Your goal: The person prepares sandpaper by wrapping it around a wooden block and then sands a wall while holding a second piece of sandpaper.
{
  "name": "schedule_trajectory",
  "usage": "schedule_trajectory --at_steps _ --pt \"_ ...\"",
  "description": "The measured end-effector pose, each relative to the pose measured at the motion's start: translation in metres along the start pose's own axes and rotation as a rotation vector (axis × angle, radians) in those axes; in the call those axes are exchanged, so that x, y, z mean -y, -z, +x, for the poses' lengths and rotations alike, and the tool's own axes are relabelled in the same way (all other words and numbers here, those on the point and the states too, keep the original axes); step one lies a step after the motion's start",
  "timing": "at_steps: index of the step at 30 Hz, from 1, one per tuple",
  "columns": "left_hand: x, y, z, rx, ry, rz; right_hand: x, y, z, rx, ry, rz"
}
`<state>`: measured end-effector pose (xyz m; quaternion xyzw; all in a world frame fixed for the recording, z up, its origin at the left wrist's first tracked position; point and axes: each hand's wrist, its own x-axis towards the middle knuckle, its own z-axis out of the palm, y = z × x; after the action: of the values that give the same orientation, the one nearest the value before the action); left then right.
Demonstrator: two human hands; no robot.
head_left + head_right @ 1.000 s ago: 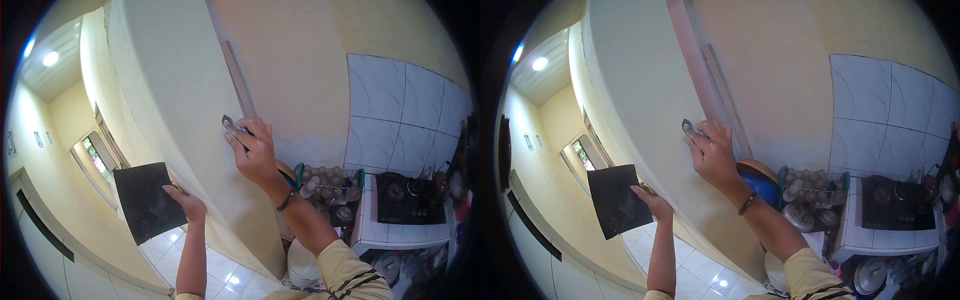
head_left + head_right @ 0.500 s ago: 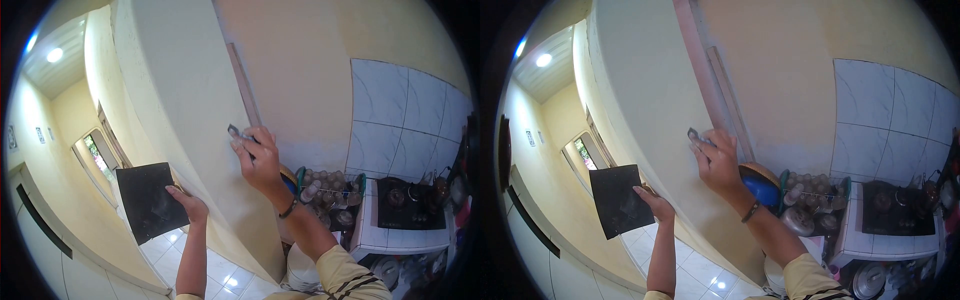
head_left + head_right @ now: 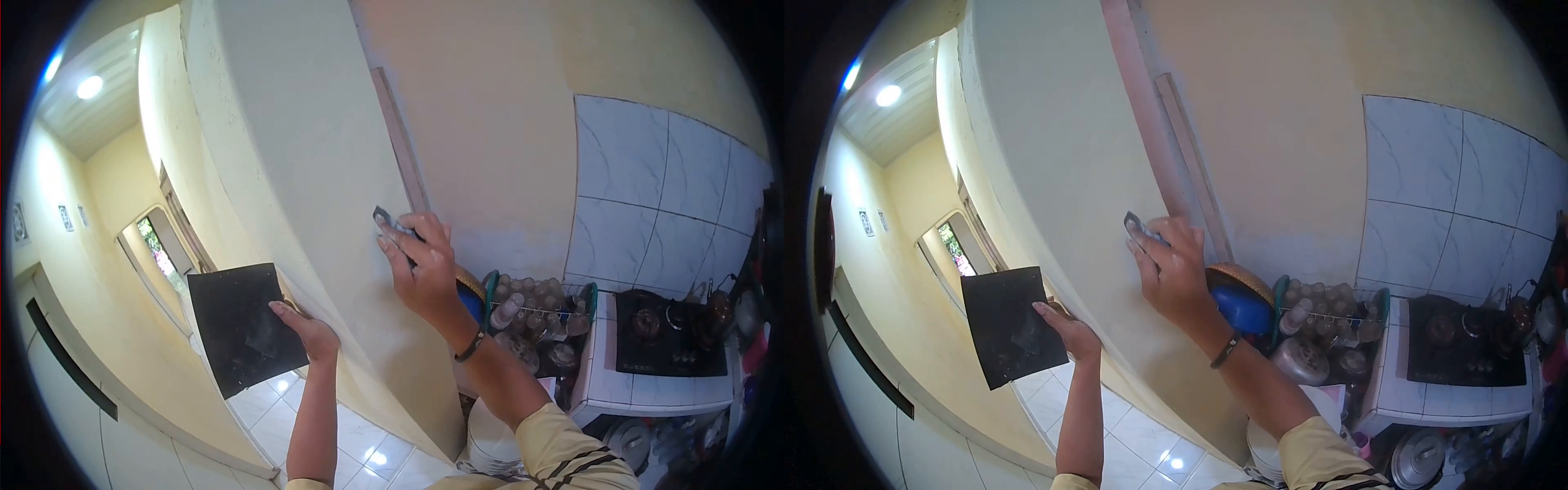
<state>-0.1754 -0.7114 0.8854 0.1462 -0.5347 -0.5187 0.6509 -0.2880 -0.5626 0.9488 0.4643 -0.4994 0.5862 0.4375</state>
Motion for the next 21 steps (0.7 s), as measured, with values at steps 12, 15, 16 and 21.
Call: schedule_trajectory --at_steps 12,15,16,21 --pt "0.041 0.015 0.015 0.005 -0.223 0.249 -0.002 0.0 0.007 0.006 0.03 0.003" --pt "0.018 0.004 0.006 0.007 -0.063 0.096 -0.002 0.001 0.027 -0.017 0.049 -0.015" --pt "0.015 0.004 0.006 0.035 -0.019 0.074 -0.002 0.0 0.024 -0.012 0.037 -0.008" --pt "0.02 0.008 0.006 0.045 -0.037 0.152 -0.001 0.0 0.004 0.011 0.038 -0.008"
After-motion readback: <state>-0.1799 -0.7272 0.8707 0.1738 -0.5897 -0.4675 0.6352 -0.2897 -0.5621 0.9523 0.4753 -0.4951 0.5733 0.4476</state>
